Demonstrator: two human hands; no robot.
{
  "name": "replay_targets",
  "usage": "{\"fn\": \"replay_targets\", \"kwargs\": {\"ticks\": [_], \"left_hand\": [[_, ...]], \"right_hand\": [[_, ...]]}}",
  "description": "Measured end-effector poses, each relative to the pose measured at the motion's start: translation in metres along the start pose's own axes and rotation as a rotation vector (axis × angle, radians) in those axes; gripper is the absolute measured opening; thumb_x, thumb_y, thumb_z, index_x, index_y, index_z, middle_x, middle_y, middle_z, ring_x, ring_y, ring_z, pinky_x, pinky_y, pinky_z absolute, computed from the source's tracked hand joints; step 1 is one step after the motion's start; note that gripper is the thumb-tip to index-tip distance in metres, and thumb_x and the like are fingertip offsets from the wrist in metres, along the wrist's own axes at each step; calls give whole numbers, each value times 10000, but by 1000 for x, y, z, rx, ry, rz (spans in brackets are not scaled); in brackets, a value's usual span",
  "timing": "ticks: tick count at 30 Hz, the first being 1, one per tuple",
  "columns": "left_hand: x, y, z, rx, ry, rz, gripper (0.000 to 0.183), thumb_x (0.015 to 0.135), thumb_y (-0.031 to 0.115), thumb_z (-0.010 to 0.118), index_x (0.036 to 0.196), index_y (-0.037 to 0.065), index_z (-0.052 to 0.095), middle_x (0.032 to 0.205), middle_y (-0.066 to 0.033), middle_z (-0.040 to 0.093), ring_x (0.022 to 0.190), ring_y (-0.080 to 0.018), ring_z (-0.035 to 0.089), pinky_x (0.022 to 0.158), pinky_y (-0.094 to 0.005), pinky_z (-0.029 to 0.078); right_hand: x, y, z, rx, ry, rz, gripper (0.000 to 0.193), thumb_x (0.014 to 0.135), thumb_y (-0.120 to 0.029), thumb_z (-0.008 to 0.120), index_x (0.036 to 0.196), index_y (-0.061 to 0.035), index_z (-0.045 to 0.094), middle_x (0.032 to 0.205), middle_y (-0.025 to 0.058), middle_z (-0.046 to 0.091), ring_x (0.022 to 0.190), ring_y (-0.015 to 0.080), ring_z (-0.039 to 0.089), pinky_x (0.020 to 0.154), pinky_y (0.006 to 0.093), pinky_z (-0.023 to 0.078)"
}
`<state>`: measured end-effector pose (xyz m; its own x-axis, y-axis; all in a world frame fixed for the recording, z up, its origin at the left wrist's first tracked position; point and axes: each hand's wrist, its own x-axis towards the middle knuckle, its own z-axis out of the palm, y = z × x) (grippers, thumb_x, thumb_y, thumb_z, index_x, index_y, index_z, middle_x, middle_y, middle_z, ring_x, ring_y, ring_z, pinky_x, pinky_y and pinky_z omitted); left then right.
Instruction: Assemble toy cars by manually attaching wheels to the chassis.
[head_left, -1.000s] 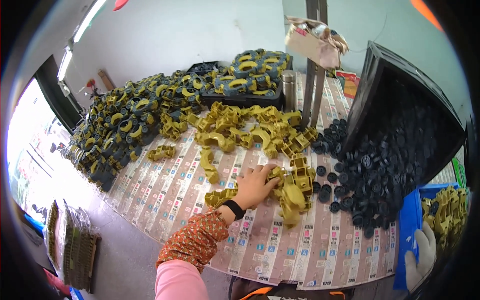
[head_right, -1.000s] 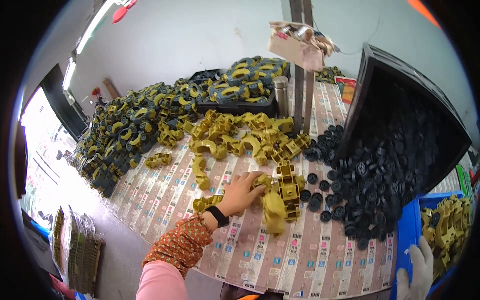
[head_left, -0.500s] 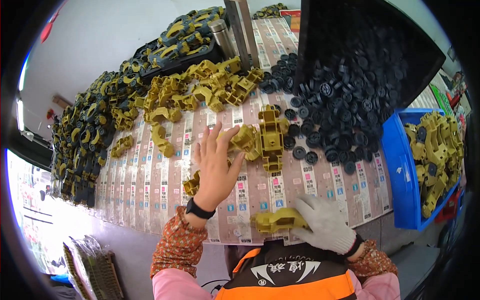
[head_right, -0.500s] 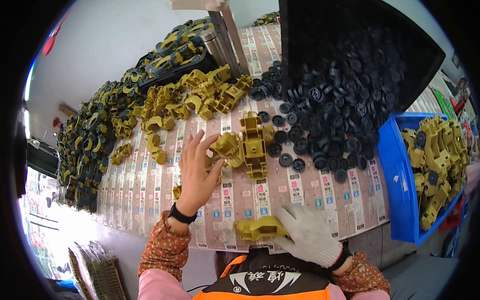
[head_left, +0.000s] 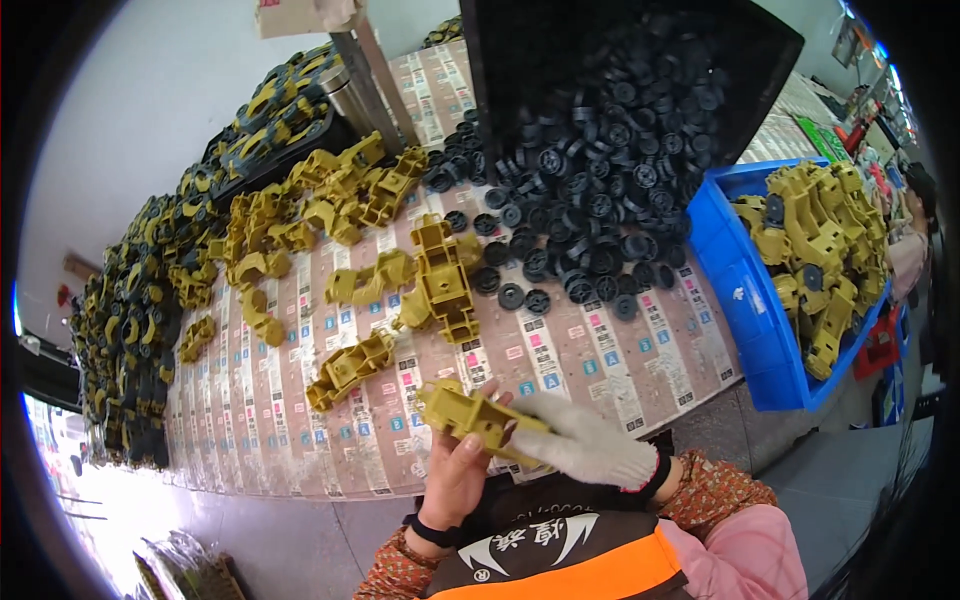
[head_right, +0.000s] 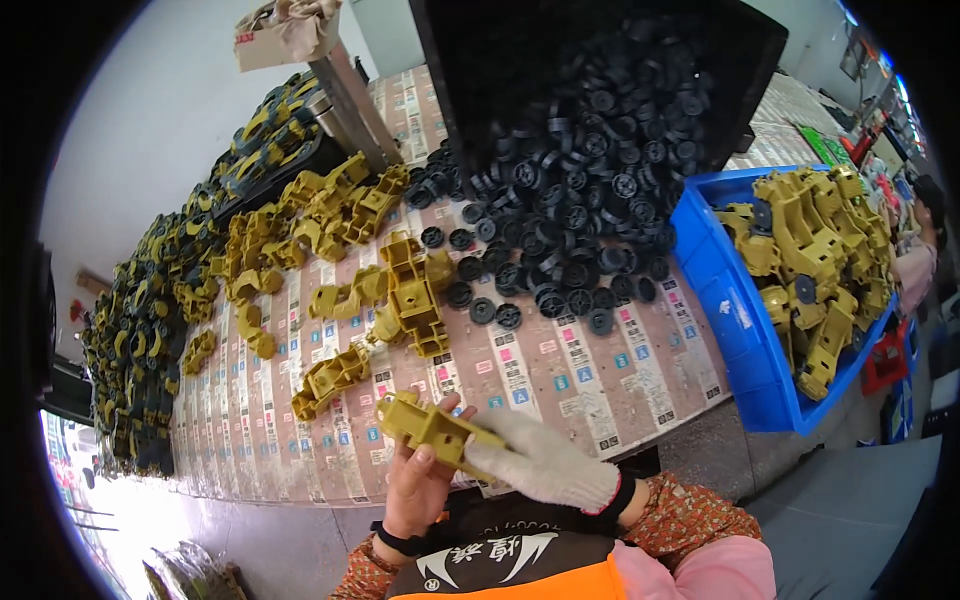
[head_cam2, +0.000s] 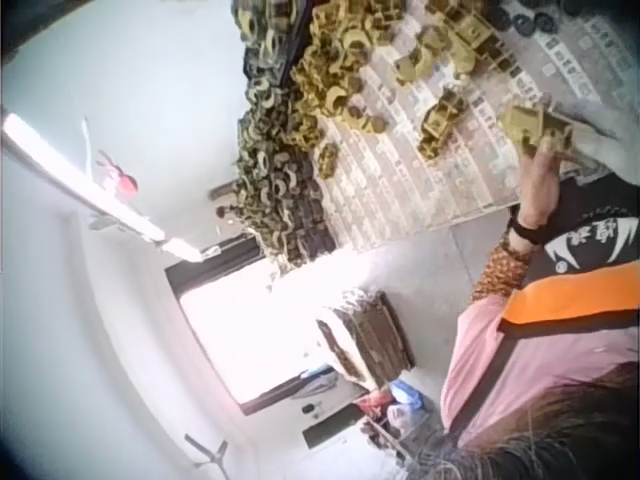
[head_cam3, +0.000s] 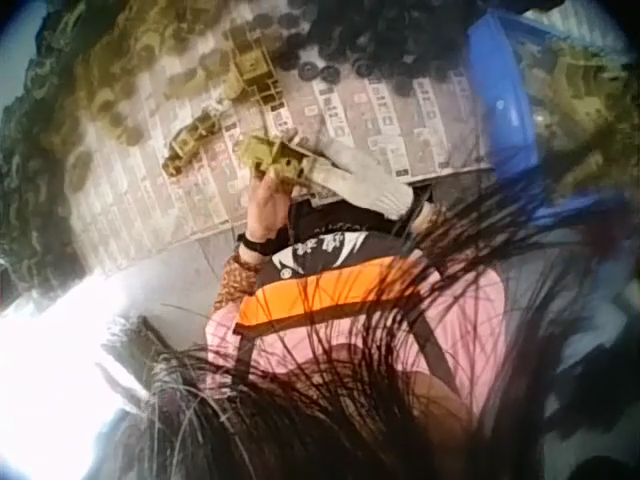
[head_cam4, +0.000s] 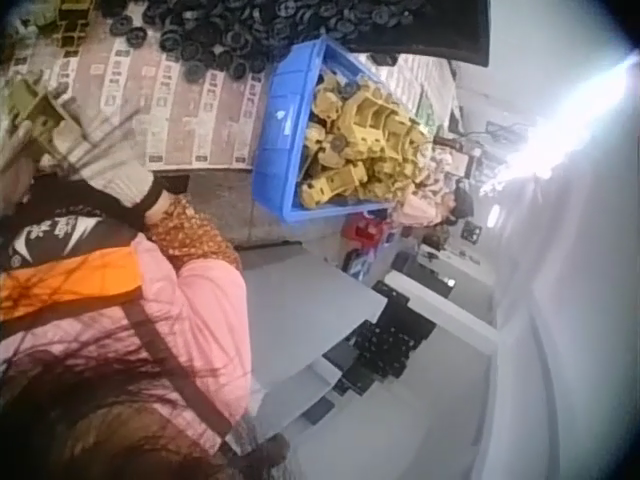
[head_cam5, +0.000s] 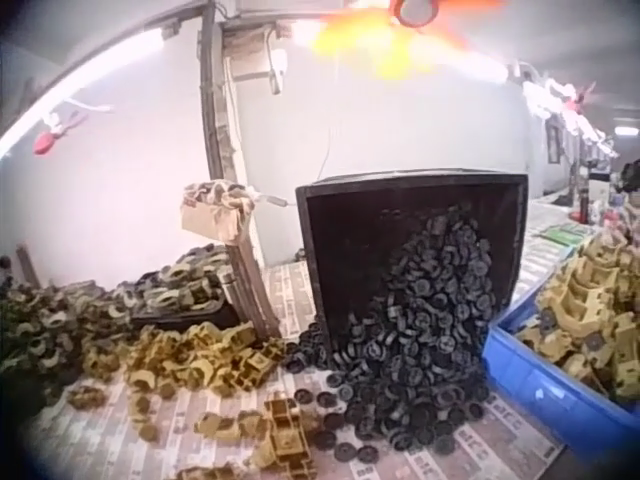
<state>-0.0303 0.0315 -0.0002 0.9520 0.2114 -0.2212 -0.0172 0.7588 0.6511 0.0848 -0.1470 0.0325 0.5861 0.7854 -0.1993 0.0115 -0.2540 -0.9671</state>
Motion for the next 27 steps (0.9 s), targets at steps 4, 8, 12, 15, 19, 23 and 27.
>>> {"fn": "replay_targets", "kwargs": {"ticks": [4, 8, 12, 15, 19, 23, 27], "left_hand": [[17, 0, 15, -16, 34, 30, 659, 1049, 272, 654, 1605, 149, 321, 1508, -195, 545, 1350, -390, 582, 1111, -597, 520], [12, 4, -3, 102, 88, -67, 528, 1081, 384, 568, 1511, 86, 499, 1478, -153, 587, 1234, -351, 659, 961, -550, 619], [2, -4, -2, 198, 116, -62, 523, 1071, 372, 579, 1504, 91, 498, 1385, -136, 632, 1206, -347, 668, 879, -557, 642], [-3, 4, 27, 215, 195, -198, 346, 1088, 252, 565, 1384, 78, 607, 1063, -74, 757, 803, -231, 742, 672, -352, 623], [-7, 4, 42, 146, 232, -226, 378, 1100, 279, 557, 1383, 37, 625, 1123, -88, 756, 907, -251, 757, 768, -385, 645], [-12, 9, 49, 98, 178, -231, 429, 1110, 346, 568, 1384, 23, 637, 1168, -94, 753, 942, -250, 752, 784, -373, 636], [-11, 3, 7, 12, 83, -274, 556, 1076, 319, 643, 1517, 3, 519, 1305, -150, 694, 1079, -284, 711, 787, -347, 622]], "right_hand": [[0, 9, -48, -734, 336, -481, 321, 1010, -279, 661, 1176, -4, 671, 1087, 190, 668, 1053, 360, 665, 872, 433, 558], [13, 18, -115, -1025, 746, -65, 228, 940, -240, 692, 1027, -30, 668, 1036, 173, 681, 967, 355, 690, 813, 457, 572], [29, 59, -137, -1234, 677, -62, 218, 875, -271, 743, 923, -88, 637, 880, 129, 652, 814, 331, 695, 678, 471, 570], [24, 54, -127, -1255, 653, -103, 114, 860, -151, 674, 933, -63, 687, 901, 128, 699, 802, 309, 739, 657, 435, 594], [19, 57, -114, -1351, 629, -144, 158, 847, -130, 673, 988, -58, 685, 949, 118, 690, 818, 271, 733, 626, 411, 588], [20, 69, -109, -1339, 577, -93, 250, 857, -127, 673, 1091, -39, 664, 1003, 120, 682, 877, 268, 730, 655, 401, 596], [10, 42, -108, -1193, 327, -37, 349, 876, -148, 674, 1192, -3, 648, 1106, 192, 681, 1041, 325, 702, 879, 426, 589]]}}
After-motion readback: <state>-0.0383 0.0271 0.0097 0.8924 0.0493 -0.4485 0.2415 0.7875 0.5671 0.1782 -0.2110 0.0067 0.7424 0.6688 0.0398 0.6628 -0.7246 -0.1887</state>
